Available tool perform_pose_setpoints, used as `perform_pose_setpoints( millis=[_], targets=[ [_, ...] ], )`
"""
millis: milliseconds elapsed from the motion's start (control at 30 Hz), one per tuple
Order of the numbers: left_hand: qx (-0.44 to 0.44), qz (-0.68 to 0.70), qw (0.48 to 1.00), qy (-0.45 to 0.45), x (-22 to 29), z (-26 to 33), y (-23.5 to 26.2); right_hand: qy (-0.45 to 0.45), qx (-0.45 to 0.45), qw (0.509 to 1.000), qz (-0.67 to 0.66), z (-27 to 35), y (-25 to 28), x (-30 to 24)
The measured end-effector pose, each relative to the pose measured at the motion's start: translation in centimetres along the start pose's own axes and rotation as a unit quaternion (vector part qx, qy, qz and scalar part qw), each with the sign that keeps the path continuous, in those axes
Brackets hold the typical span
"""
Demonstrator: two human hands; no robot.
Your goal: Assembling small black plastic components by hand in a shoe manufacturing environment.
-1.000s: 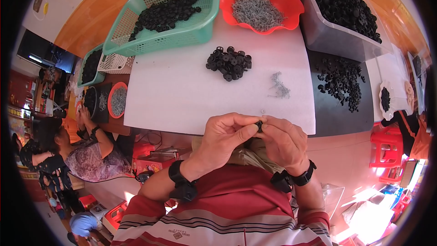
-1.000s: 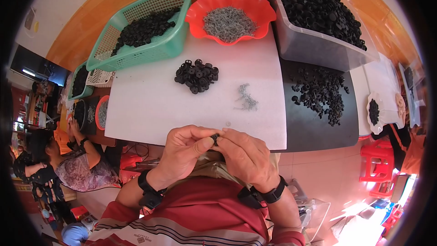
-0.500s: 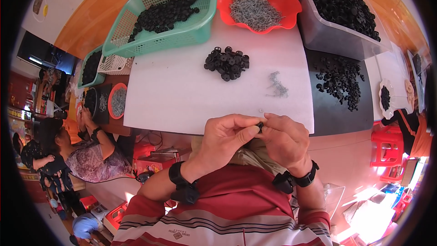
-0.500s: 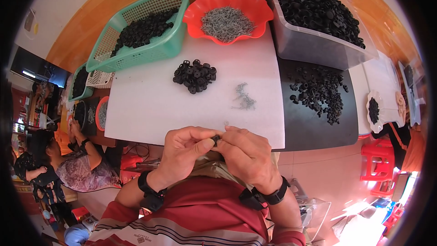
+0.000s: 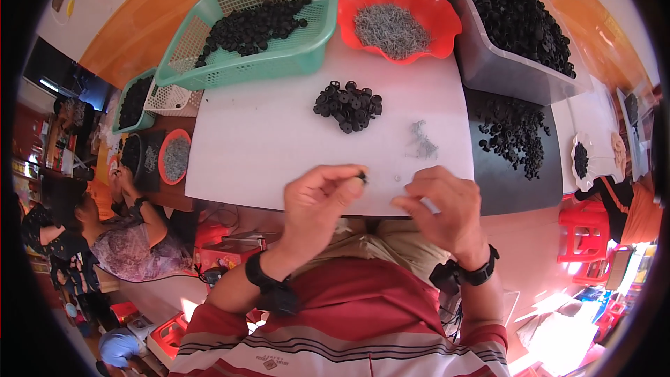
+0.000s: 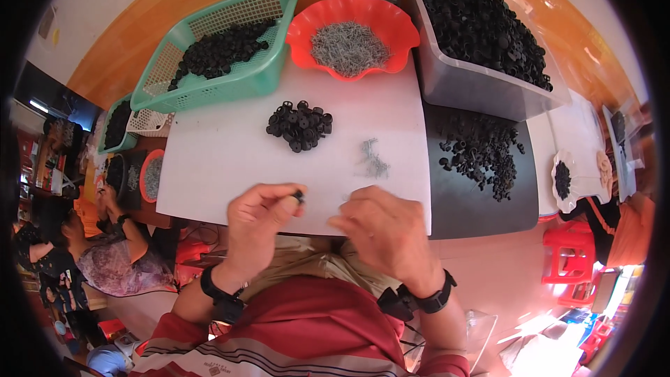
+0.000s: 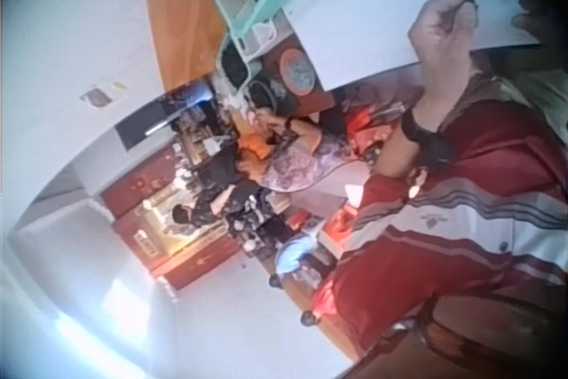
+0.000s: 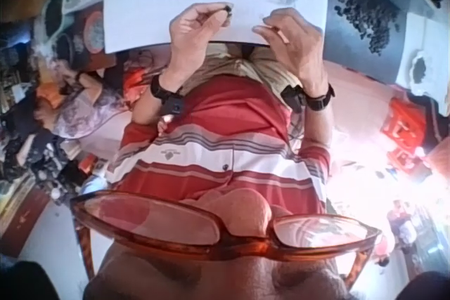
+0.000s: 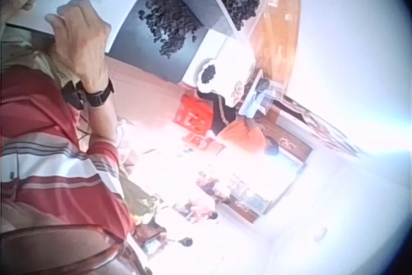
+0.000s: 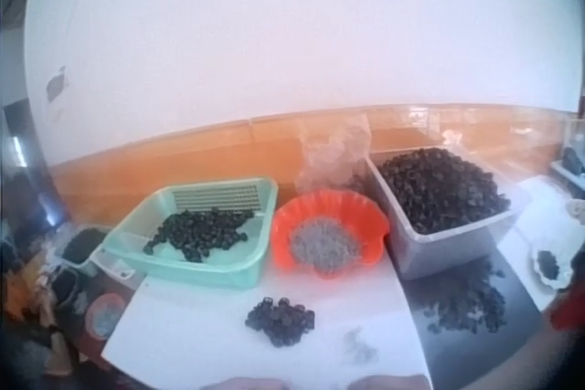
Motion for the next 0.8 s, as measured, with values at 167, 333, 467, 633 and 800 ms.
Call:
perform_pose_setpoints(
  millis=[167, 333, 467, 633, 800],
  targets=[
    [0.053, -0.042, 0.996, -0.054, 2.3, -1.5, 4.2, -0.077, 0.056, 0.991, 0.090, 0.3, 2.2, 3.1],
    [0.099, -0.114, 0.980, -0.129, 5.1, -2.8, 7.5, -0.117, 0.079, 0.987, 0.077, 0.3, 2.8, 3.4],
    [0.142, -0.216, 0.941, -0.217, 8.7, -4.9, 9.5, -0.105, 0.086, 0.988, 0.079, 0.7, 2.8, 3.3],
    [0.198, -0.358, 0.864, -0.292, 14.0, -8.9, 12.3, -0.098, 0.087, 0.989, 0.075, 0.5, 2.6, 3.0],
    [0.227, -0.471, 0.819, -0.237, 17.6, -13.8, 15.2, -0.085, 0.090, 0.990, 0.059, -0.3, 2.6, 2.2]
  ],
)
Point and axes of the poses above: each hand's wrist, its own z-axis away from the middle knuckle, its own y-axis out of the back of the hand, x = y × z, the point moved 5 cm from there along -z, towards the middle knuckle, and after that the axes turned 5 degrees about y, right-handed, at the moved point
